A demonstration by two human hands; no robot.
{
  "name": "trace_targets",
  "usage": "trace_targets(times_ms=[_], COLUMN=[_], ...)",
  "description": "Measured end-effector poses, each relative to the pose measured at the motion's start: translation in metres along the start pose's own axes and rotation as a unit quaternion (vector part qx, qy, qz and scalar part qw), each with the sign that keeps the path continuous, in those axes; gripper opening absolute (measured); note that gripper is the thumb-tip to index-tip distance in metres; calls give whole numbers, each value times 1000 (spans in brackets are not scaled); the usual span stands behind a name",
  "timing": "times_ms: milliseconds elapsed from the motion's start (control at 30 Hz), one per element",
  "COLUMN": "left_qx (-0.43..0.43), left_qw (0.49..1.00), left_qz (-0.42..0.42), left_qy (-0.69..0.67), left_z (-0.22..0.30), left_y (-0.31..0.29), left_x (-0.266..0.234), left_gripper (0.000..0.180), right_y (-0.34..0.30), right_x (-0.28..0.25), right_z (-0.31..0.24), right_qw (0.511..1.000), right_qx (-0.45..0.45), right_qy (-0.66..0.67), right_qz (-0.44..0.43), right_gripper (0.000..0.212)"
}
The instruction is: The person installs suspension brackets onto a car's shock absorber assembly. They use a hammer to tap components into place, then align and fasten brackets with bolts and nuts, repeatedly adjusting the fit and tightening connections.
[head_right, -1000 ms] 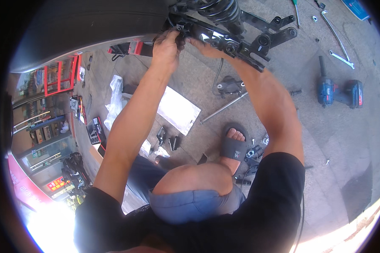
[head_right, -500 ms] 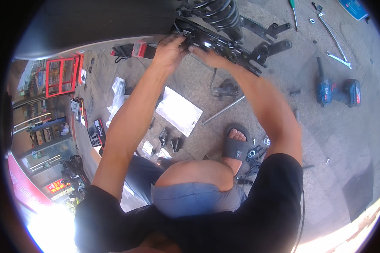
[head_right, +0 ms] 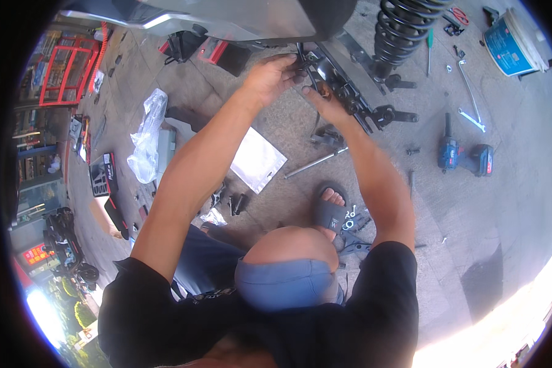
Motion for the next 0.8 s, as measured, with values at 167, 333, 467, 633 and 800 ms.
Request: trace_targets(times_ms=[167,333,467,633,800], left_qx=[-9,7,14,-86,-207], left_qw=[989,859,821,950,895], left_qz=[-22,-71,51,203,396], left_qy=[145,507,568,220,-8], left_z=[-1,12,13,-53,-141], left_y=[-14,-81,-165,-300,-465], left_x=[-35,-147,-283,-430,-470], left_gripper=[40,40,39,34,31], right_y=[-10,-21,-38,-56,-74], right_x=[4,13,28,32,20], right_z=[1,-7,-4,-4,-16], right_qw=[995,968,965,972,943], right_qx=[15,30,79,180,327], right_qy=[102,246,246,148,21], right_qz=[-16,-46,-36,-20,57], right_gripper=[48,56,65,67,68])
Point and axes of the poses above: each hand's wrist, its own y-axis towards the middle knuckle, its own x-axis out of the palm, z = x × y, the point moved 8 cm from there along y, towards the middle knuckle, and after that the axes turned 13 degrees about y, right-handed, at the moved point
